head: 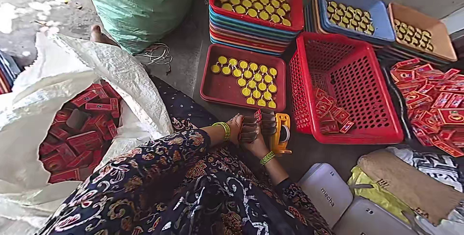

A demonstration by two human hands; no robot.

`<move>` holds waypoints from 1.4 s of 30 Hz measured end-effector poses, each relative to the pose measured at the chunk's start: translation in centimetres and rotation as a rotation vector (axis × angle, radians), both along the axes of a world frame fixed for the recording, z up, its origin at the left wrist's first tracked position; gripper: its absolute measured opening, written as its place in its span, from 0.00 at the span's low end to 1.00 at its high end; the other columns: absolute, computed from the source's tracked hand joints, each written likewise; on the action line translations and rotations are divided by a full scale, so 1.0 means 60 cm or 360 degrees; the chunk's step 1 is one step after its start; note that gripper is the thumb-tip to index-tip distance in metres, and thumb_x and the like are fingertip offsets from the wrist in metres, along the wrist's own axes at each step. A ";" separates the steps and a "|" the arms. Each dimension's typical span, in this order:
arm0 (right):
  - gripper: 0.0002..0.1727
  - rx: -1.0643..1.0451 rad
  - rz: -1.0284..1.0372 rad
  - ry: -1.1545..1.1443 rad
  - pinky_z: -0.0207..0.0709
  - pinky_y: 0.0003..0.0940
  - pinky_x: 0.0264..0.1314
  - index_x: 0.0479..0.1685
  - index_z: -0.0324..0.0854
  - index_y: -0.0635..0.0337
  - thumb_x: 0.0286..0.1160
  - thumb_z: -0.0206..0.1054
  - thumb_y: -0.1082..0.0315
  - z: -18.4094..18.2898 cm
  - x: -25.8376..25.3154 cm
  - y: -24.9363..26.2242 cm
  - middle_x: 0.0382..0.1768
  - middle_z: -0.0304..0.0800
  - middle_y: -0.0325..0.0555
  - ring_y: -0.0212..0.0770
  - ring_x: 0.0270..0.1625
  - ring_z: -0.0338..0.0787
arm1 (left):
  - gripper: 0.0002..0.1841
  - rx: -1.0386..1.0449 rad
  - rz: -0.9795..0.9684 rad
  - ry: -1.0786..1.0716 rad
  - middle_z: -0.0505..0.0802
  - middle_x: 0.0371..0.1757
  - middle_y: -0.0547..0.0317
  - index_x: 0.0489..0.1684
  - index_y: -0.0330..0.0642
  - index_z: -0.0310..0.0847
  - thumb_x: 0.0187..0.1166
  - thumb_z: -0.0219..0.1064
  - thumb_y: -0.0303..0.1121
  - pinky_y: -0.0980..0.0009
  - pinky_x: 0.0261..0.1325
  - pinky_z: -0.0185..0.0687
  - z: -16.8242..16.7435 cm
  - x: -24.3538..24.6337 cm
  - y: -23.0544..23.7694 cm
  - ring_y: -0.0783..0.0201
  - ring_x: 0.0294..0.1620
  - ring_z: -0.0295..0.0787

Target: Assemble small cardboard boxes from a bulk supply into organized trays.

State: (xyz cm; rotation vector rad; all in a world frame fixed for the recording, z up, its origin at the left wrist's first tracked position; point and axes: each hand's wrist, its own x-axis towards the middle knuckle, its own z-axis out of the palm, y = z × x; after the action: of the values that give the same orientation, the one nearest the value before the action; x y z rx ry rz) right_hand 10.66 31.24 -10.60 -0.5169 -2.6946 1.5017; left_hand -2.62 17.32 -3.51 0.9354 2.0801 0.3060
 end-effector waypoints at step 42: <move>0.10 0.0031 0.0760 0.0782 0.85 0.23 0.55 0.48 0.89 0.66 0.76 0.70 0.68 0.183 -0.145 -0.179 0.47 0.92 0.48 0.29 0.49 0.90 | 0.14 0.1133 0.0979 0.0307 0.92 0.55 0.46 0.64 0.33 0.82 0.83 0.62 0.25 0.57 0.62 0.88 0.228 0.000 -0.382 0.59 0.53 0.92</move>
State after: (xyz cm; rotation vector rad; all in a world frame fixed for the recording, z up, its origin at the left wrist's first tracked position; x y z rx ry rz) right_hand 1.95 20.52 0.36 0.4776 -2.5169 1.4320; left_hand -2.62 -5.62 10.15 0.6882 2.4456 1.3905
